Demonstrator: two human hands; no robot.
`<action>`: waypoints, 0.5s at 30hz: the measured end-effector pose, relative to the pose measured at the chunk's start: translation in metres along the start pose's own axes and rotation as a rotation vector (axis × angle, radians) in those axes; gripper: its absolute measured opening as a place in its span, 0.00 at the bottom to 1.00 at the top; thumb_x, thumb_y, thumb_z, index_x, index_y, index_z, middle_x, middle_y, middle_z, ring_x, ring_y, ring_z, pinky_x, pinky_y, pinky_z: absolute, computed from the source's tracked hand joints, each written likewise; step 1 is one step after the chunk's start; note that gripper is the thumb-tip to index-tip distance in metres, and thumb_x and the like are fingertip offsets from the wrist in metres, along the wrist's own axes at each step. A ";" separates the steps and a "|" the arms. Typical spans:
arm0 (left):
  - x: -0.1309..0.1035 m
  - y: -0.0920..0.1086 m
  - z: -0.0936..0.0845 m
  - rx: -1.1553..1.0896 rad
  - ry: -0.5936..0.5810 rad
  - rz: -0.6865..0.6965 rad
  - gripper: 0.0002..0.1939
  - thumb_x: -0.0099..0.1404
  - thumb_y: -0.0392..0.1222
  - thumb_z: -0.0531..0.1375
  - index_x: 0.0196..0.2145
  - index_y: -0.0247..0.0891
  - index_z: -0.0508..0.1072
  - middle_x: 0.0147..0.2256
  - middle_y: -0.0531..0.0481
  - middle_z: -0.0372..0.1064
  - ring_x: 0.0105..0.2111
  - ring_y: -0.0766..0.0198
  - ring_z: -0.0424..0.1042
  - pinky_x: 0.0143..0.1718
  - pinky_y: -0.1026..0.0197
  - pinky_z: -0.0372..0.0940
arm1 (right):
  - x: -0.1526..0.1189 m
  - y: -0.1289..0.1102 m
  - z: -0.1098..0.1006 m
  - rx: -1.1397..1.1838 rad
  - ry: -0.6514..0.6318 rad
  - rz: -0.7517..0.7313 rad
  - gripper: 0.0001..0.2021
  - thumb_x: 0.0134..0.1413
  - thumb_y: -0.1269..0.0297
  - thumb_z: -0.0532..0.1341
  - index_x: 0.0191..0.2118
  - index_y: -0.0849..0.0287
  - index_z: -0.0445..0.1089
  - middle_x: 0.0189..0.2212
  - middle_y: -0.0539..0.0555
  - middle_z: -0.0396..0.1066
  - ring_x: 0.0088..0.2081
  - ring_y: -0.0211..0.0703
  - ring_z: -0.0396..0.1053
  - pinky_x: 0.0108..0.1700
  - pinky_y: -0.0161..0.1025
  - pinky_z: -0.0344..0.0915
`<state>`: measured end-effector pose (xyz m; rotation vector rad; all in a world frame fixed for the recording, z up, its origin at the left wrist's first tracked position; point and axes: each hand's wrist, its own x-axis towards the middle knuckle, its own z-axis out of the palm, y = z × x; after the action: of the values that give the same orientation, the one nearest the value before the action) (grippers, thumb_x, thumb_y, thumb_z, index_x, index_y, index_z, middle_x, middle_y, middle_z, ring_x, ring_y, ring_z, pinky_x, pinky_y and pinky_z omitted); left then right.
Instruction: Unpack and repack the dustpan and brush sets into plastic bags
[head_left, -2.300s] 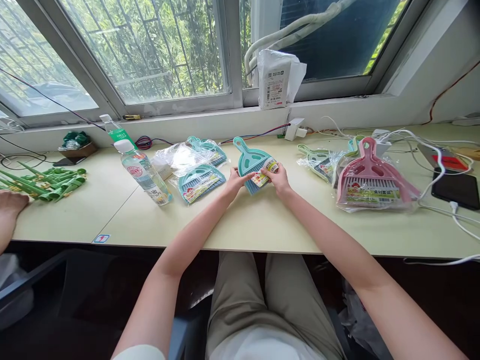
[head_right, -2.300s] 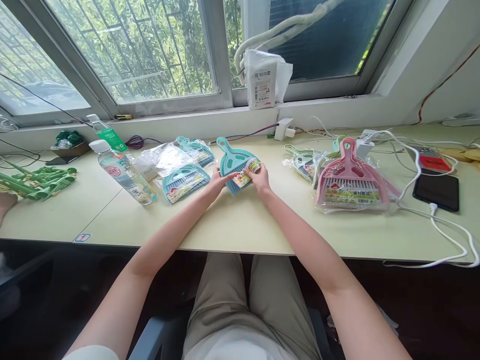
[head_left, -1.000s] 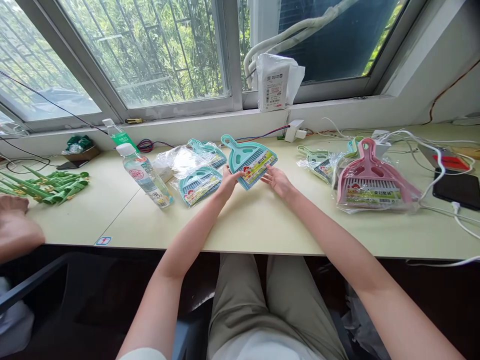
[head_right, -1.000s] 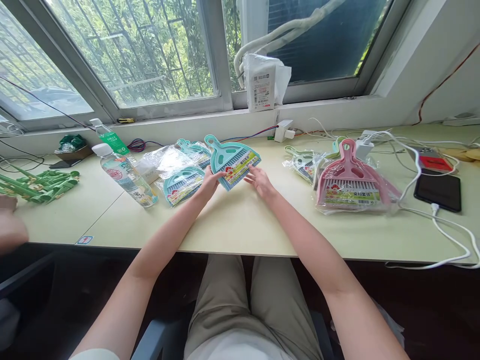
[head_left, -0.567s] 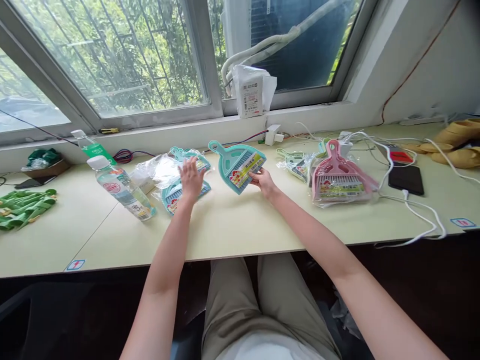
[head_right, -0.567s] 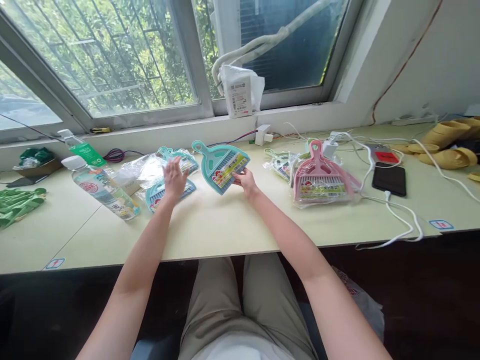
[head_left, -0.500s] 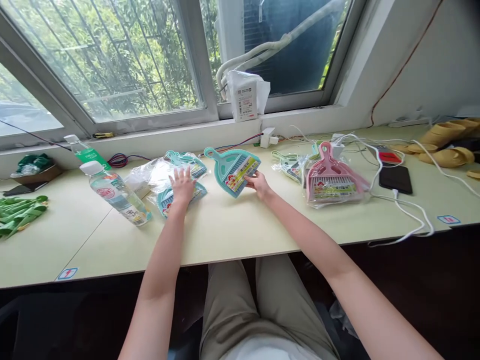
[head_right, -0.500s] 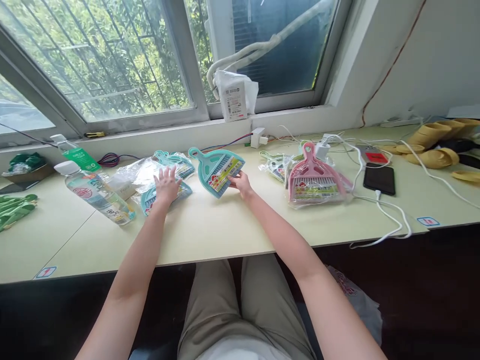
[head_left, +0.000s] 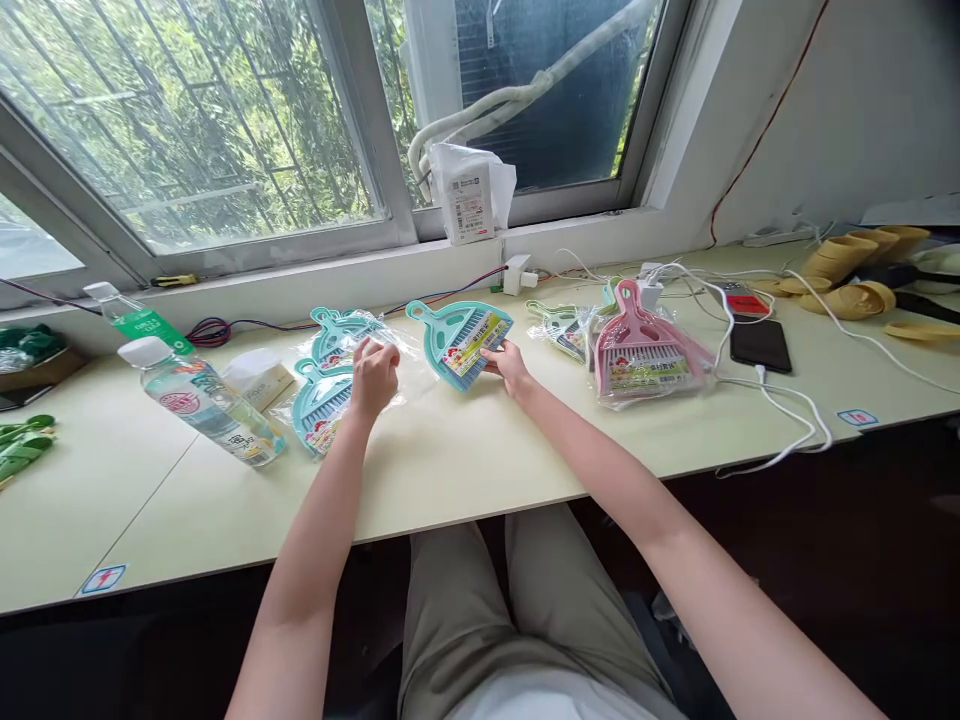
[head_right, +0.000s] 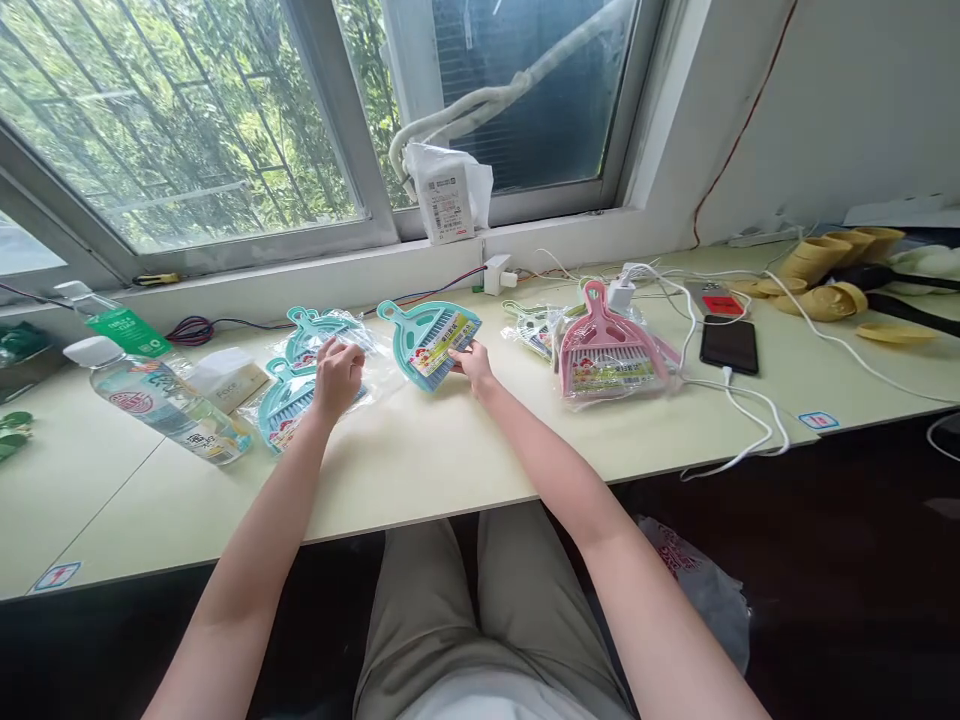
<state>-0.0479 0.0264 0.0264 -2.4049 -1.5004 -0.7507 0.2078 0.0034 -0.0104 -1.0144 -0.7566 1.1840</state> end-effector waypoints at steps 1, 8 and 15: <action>0.000 0.001 -0.001 0.001 -0.019 -0.029 0.19 0.64 0.32 0.44 0.37 0.43 0.73 0.32 0.47 0.72 0.41 0.55 0.70 0.58 0.49 0.54 | 0.000 -0.001 -0.001 0.001 0.007 0.003 0.09 0.51 0.77 0.63 0.36 0.57 0.66 0.34 0.50 0.76 0.33 0.39 0.76 0.47 0.45 0.76; -0.002 -0.006 0.001 0.023 -0.108 -0.236 0.17 0.68 0.52 0.49 0.43 0.42 0.72 0.41 0.44 0.75 0.41 0.52 0.72 0.42 0.55 0.60 | -0.002 -0.003 -0.001 -0.044 -0.012 0.040 0.11 0.48 0.76 0.65 0.36 0.57 0.66 0.32 0.50 0.76 0.33 0.40 0.76 0.45 0.46 0.76; 0.000 -0.013 0.015 0.081 -0.258 -0.243 0.14 0.64 0.46 0.57 0.45 0.41 0.74 0.50 0.38 0.71 0.53 0.43 0.65 0.48 0.49 0.61 | -0.003 0.000 0.003 -0.100 -0.086 0.057 0.09 0.49 0.77 0.64 0.37 0.59 0.68 0.32 0.51 0.77 0.31 0.41 0.76 0.41 0.45 0.77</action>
<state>-0.0549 0.0389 0.0120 -2.3577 -1.9088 -0.4225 0.2047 0.0008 -0.0093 -1.0793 -0.8661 1.2554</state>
